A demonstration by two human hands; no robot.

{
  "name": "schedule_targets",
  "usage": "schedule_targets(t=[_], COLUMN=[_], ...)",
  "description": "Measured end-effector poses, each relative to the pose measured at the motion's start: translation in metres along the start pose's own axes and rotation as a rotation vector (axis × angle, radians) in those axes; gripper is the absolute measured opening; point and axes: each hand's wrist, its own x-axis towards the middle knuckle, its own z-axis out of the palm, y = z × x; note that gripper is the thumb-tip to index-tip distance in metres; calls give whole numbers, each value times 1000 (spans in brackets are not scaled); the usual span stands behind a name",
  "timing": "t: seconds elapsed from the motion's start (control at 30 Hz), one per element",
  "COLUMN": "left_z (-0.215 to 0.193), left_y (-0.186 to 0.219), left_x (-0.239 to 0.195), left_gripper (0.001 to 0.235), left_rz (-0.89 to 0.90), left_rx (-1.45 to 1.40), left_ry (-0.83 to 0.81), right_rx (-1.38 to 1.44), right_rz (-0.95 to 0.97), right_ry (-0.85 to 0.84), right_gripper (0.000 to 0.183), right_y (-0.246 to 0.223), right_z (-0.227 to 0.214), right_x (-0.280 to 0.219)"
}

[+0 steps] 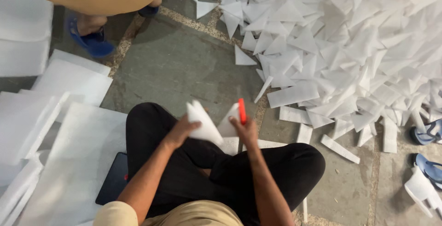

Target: The person sits on a tiled floor and repeatedly cuts square sheets of white paper into smaller pieces using a red utility knife. The person picks up a sheet, cuts it, and discards the pieces onto a growing pile on the floor.

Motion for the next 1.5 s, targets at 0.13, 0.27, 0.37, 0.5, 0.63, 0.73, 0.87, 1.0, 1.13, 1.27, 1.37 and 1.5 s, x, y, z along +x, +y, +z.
schedule_targets(t=[0.13, 0.27, 0.37, 0.5, 0.63, 0.73, 0.87, 1.0, 1.13, 1.27, 1.37, 1.5], left_z=[55, 71, 83, 132, 239, 308, 302, 198, 43, -94, -182, -250], left_y=[-5, 12, 29, 66, 109, 168, 210, 160, 122, 126, 142, 137], left_x=[2, 6, 21, 70, 142, 179, 159, 85, -3, -107, -182, -241], left_gripper=[128, 139, 141, 145, 128, 116, 99, 84, 74, 74, 92, 100], left_rz=[34, 22, -87, -331, 99, 626, 1134, 1083, 662, 646, 190, -374], left_rx=[390, 559, 837, 1367, 1471, 1390, 1378, 1151, 1337, 1257, 1774, 1695], left_ry=[-181, -322, -508, -931, -886, -473, 231, 425, 720, 1122, 1393, 1195], right_rx=[-100, -23, 157, 447, 659, 830, 715, 606, 514, 406, 451, 438], right_rz=[-213, -290, -352, -273, -351, -85, -228, -182, -196, -233, -236, -184], right_ry=[200, 256, 398, 616, 775, 680, 604, 565, 507, 468, 424, 374], right_gripper=[41, 44, 47, 51, 56, 47, 52, 58, 57, 56, 53, 44], right_y=[-13, -24, -22, -10, 16, 27, 16, 1, -11, -14, -13, -5], right_z=[40, 32, 2, -65, -85, -84, -70, -58, -37, -26, -22, -21], right_x=[-42, -51, -46, -44, -27, -24, -20, -26, -30, -34, -28, -25])
